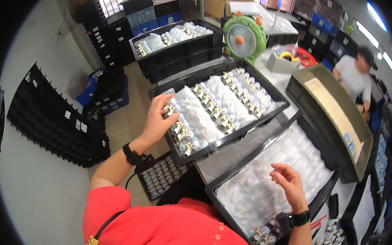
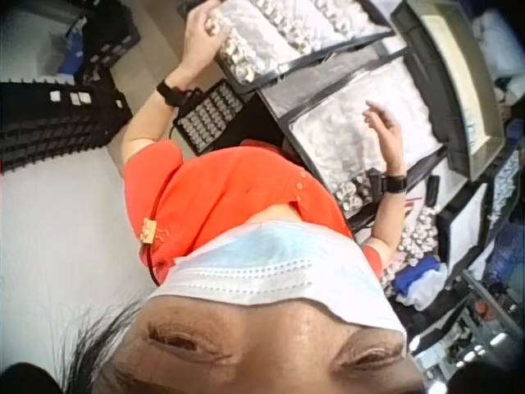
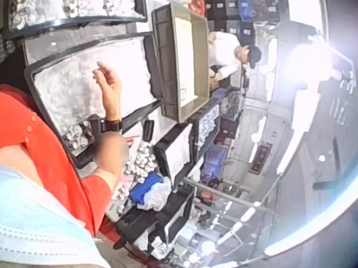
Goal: The person assembles small figurines by hand, picking up individual components from a tray and attaching them to bases. They handle the figurines one at a time, rotating them to inspect the assembly before placing them into a black tray lined with white paper.
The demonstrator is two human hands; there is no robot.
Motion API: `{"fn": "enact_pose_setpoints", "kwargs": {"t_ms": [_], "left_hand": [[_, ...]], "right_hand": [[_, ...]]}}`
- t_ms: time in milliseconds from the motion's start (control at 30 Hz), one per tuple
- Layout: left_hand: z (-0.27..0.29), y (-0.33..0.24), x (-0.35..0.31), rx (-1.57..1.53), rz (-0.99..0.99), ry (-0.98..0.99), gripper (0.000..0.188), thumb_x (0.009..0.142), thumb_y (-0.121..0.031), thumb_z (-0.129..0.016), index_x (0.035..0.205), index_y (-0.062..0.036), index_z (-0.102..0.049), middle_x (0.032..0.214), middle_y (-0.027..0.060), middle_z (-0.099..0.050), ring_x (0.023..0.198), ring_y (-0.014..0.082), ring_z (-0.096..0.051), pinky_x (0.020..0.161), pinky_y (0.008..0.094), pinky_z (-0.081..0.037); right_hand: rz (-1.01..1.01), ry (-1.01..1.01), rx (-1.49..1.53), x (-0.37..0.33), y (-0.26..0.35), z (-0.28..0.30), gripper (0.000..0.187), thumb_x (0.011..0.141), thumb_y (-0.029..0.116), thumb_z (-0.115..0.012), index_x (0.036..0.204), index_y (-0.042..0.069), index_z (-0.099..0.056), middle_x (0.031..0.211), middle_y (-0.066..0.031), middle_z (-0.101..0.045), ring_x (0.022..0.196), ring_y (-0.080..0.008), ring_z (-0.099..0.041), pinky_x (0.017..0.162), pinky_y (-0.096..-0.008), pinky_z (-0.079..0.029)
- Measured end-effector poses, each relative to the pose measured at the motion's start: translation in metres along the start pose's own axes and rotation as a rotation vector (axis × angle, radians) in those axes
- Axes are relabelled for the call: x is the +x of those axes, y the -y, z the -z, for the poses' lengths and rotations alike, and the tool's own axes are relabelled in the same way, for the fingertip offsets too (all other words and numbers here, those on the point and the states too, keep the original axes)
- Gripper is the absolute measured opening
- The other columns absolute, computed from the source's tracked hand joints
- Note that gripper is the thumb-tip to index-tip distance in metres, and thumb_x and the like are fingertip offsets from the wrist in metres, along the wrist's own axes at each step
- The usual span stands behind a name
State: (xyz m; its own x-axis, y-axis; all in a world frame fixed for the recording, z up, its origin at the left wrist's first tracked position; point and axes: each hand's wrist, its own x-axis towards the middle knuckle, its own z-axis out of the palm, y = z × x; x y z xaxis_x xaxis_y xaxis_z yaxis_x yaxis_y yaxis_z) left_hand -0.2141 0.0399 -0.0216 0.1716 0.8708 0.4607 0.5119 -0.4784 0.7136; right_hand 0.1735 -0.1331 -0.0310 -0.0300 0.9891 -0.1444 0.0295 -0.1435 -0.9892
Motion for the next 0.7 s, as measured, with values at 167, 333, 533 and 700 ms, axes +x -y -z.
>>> {"fn": "enact_pose_setpoints", "kwargs": {"t_ms": [167, 333, 533, 700], "left_hand": [[0.009, 0.08, -0.013, -0.237, 0.402, -0.22, 0.07, 0.076, -0.021, -0.073, 0.131, -0.0005, -0.035, 0.125, 0.0143, -0.039, 0.113, 0.0229, -0.043, 0.095, 0.0349, -0.039], [0.011, 0.086, -0.009, -0.569, 0.588, -0.133, 0.056, 0.078, -0.023, -0.074, 0.117, 0.0014, -0.04, 0.1, 0.0062, -0.05, 0.092, 0.0138, -0.05, 0.083, 0.0293, -0.043], [0.008, 0.082, -0.013, -0.699, 0.564, -0.138, 0.054, 0.081, -0.02, -0.071, 0.119, 0.0009, -0.04, 0.102, 0.006, -0.05, 0.092, 0.0124, -0.049, 0.085, 0.0275, -0.041], [0.016, 0.102, -0.005, -0.689, 0.509, -0.04, 0.04, 0.083, -0.019, -0.069, 0.111, -0.0007, -0.047, 0.1, 0.0016, -0.05, 0.093, 0.0104, -0.046, 0.084, 0.0268, -0.038]], "right_hand": [[-0.119, -0.047, 0.149, 0.01, 0.023, 0.003, 0.027, 0.087, 0.016, -0.062, 0.112, 0.004, -0.059, 0.092, -0.0026, -0.063, 0.081, -0.0094, -0.057, 0.074, -0.0228, -0.045], [-0.248, 0.006, 0.046, 0.026, 0.075, -0.019, 0.029, 0.087, 0.017, -0.062, 0.114, 0.006, -0.057, 0.099, -0.0022, -0.061, 0.09, -0.0097, -0.056, 0.078, -0.0236, -0.044], [-0.342, 0.005, 0.044, 0.047, 0.096, -0.061, 0.037, 0.088, 0.021, -0.063, 0.119, 0.006, -0.052, 0.106, -0.0029, -0.057, 0.096, -0.0113, -0.055, 0.083, -0.0262, -0.045], [-0.371, 0.093, 0.016, 0.034, 0.078, -0.103, 0.039, 0.088, 0.024, -0.063, 0.121, 0.006, -0.052, 0.107, -0.0017, -0.057, 0.097, -0.0091, -0.053, 0.087, -0.0249, -0.044]]}}
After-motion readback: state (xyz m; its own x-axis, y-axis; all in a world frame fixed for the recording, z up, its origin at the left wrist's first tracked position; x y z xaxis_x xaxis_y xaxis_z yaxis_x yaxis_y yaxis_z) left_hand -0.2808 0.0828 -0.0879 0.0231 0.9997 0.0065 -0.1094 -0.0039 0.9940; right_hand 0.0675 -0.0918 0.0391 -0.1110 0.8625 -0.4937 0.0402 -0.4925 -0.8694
